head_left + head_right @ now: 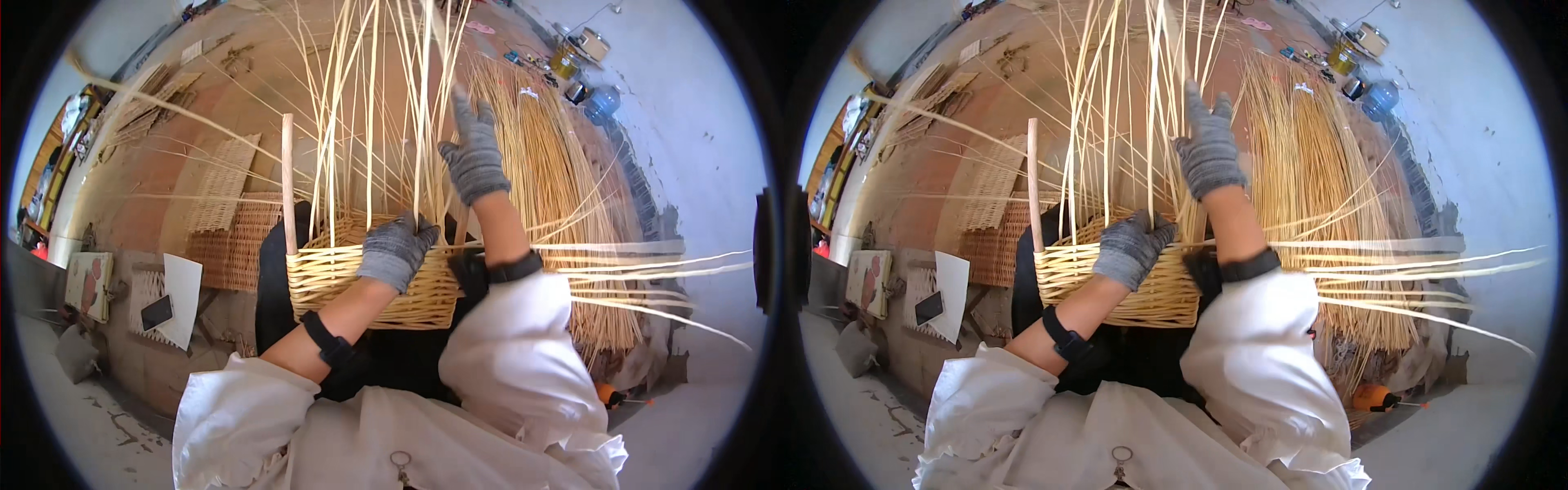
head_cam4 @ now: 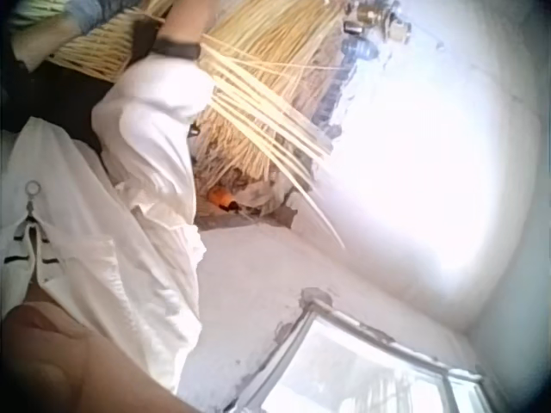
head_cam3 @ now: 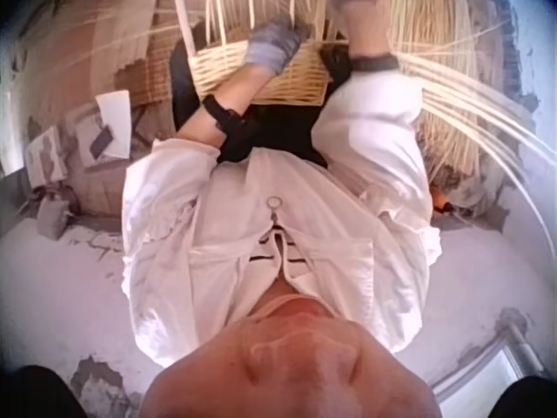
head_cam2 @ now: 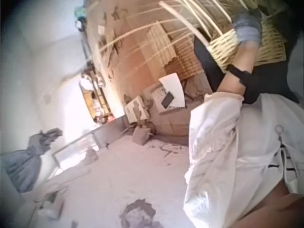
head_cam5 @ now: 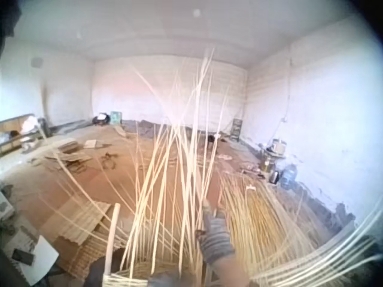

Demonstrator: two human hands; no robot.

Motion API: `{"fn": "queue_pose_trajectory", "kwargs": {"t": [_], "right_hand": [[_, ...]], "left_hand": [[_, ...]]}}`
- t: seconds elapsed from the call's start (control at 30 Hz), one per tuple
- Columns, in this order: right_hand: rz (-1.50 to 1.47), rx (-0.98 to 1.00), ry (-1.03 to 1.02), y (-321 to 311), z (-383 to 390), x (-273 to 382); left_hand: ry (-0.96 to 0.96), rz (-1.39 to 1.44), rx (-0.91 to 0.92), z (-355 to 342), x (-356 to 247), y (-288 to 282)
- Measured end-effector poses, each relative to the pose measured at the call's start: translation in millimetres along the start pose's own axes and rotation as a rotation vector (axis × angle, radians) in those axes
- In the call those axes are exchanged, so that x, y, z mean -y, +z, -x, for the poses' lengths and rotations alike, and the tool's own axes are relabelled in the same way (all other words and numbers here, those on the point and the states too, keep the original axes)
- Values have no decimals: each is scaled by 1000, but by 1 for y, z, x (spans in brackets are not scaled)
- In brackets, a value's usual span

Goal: The person weaves a basket by hand, using a measuring tape to check the dimensions and inserting vertical wooden rods into the structure.

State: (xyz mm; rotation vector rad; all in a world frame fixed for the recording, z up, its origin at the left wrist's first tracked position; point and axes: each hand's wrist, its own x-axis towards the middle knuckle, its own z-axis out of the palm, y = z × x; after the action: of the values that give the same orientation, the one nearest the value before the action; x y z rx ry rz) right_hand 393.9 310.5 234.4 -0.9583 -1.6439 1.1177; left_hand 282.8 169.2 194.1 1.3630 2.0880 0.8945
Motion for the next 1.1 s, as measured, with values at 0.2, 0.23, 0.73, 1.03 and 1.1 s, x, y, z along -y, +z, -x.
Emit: {"fn": "queue_pose_trajectory", "kwargs": {"t": [0.2,0.23,0.73,1.03,1.1], "right_hand": [[-491,-251,333,-54,58,10],[-535,-374,516,-64,73,-9],[211,155,30,-67,142,79],[555,844,390,-17,14,23],[317,753,715,-14,14,7]], "left_hand": [[406,-415,-83,38,21,13],[395,-398,-80,45,26,16],[293,-386,-106,21,-51,23],[576,73,276,33,-86,52],[713,66,17,33,-69,32]]}}
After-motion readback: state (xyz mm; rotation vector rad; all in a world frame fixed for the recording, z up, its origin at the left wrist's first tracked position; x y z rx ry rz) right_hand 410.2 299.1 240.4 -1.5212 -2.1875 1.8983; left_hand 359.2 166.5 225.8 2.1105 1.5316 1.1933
